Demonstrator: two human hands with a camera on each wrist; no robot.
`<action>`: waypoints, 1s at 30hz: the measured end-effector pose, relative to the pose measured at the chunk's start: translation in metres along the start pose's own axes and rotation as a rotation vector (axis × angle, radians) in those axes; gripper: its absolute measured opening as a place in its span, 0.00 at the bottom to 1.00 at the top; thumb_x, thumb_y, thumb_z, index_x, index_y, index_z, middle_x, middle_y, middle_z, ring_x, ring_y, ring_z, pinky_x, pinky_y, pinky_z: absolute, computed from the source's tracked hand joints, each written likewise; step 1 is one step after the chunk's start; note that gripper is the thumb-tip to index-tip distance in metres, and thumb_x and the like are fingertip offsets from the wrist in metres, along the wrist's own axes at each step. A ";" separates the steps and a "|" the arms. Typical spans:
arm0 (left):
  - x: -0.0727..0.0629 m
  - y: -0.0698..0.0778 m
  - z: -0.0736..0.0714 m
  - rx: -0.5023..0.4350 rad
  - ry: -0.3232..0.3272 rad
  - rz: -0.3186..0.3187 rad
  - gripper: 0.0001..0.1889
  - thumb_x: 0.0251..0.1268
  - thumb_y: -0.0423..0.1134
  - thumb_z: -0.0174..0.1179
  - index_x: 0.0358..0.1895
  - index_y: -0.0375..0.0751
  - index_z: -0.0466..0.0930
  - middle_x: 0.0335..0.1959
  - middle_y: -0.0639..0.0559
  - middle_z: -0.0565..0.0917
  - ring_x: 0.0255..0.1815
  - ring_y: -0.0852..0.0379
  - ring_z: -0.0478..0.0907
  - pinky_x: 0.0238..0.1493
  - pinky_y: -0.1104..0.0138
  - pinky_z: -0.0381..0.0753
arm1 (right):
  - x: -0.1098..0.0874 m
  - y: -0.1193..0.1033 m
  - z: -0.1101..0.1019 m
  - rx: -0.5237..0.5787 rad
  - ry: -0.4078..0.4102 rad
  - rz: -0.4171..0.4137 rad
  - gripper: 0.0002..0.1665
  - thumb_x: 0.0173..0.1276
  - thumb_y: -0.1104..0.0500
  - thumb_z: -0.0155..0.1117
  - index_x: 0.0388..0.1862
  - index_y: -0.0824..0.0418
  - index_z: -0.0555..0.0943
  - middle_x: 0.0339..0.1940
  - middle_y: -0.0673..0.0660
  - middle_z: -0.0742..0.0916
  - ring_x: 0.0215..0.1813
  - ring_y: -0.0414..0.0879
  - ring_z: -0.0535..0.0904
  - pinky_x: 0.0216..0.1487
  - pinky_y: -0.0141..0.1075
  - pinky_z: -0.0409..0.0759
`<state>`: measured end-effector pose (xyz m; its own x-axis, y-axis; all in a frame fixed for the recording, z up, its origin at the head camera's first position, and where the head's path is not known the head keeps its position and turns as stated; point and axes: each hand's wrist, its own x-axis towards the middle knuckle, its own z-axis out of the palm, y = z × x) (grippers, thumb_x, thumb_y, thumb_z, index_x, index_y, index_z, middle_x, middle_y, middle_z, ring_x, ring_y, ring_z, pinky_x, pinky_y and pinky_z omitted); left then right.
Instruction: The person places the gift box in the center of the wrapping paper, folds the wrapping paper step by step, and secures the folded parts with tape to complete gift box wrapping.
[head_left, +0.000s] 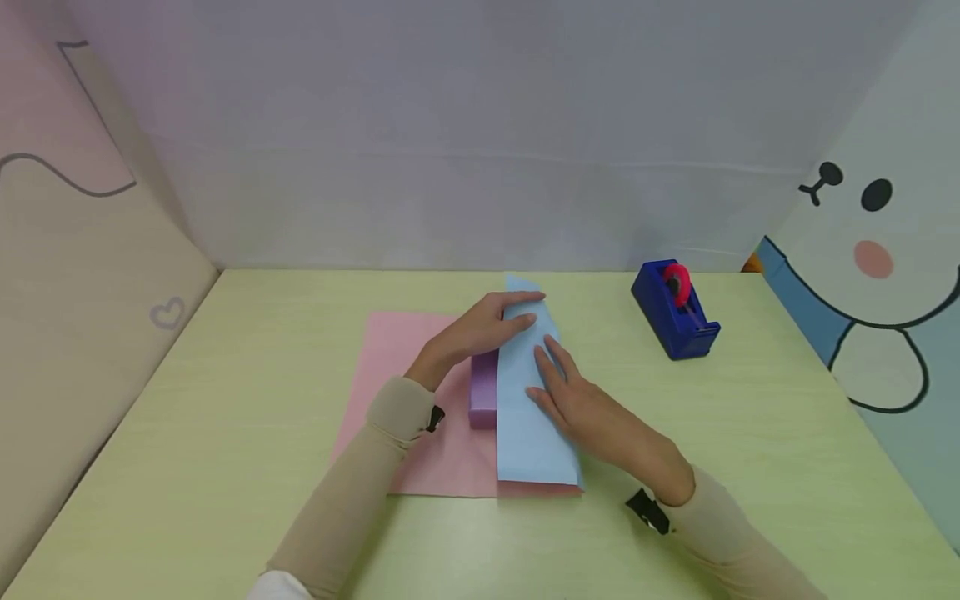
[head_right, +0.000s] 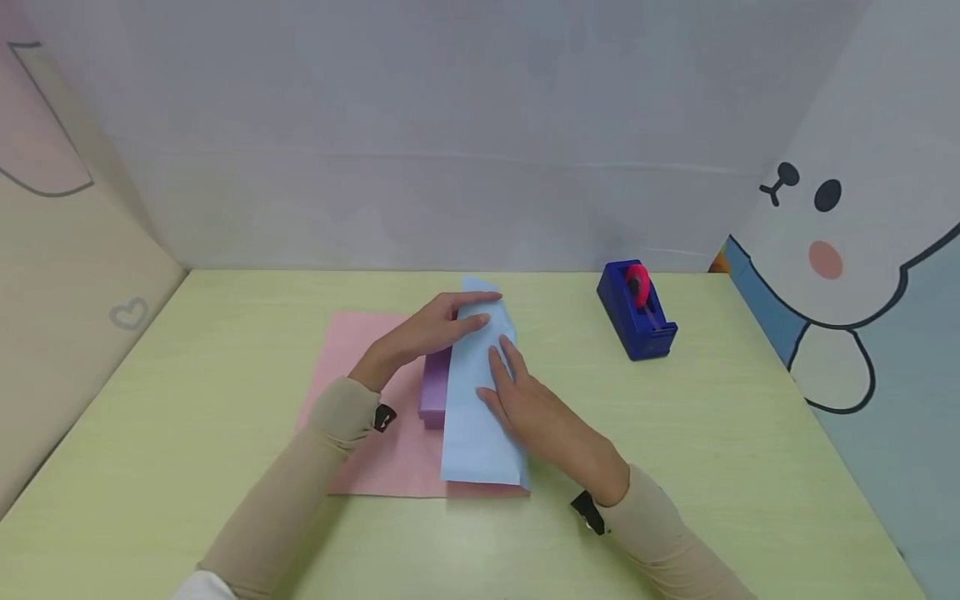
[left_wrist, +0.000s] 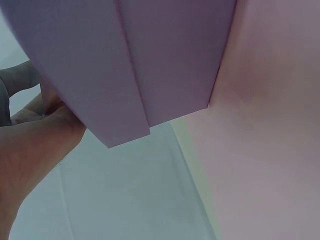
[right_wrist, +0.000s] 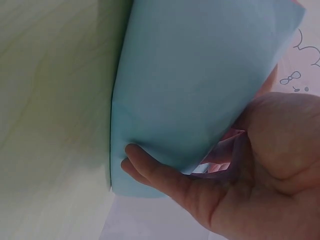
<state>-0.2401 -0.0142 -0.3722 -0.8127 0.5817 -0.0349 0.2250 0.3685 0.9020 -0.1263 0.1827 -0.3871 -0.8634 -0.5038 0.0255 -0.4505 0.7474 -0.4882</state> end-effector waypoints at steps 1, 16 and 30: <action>0.000 0.000 0.000 -0.003 -0.001 -0.002 0.24 0.81 0.44 0.53 0.76 0.51 0.71 0.78 0.46 0.66 0.71 0.52 0.69 0.61 0.61 0.79 | 0.000 0.000 0.000 0.001 -0.002 0.000 0.39 0.86 0.52 0.47 0.81 0.75 0.50 0.83 0.73 0.50 0.76 0.67 0.65 0.69 0.57 0.71; 0.008 -0.003 -0.004 0.163 -0.155 0.050 0.27 0.76 0.49 0.60 0.76 0.59 0.71 0.75 0.53 0.71 0.75 0.57 0.66 0.72 0.60 0.69 | 0.001 0.002 0.001 -0.001 -0.011 -0.009 0.39 0.86 0.52 0.47 0.81 0.75 0.49 0.83 0.72 0.49 0.77 0.67 0.63 0.69 0.57 0.72; 0.008 -0.007 0.001 0.224 0.011 -0.014 0.30 0.82 0.42 0.51 0.82 0.47 0.57 0.81 0.39 0.59 0.79 0.43 0.59 0.73 0.51 0.69 | 0.000 -0.001 -0.001 0.008 -0.009 0.000 0.38 0.86 0.52 0.46 0.81 0.75 0.51 0.82 0.73 0.51 0.76 0.67 0.66 0.69 0.58 0.71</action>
<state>-0.2482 -0.0115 -0.3792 -0.8220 0.5680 -0.0415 0.3262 0.5292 0.7833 -0.1257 0.1823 -0.3855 -0.8613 -0.5077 0.0179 -0.4487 0.7437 -0.4956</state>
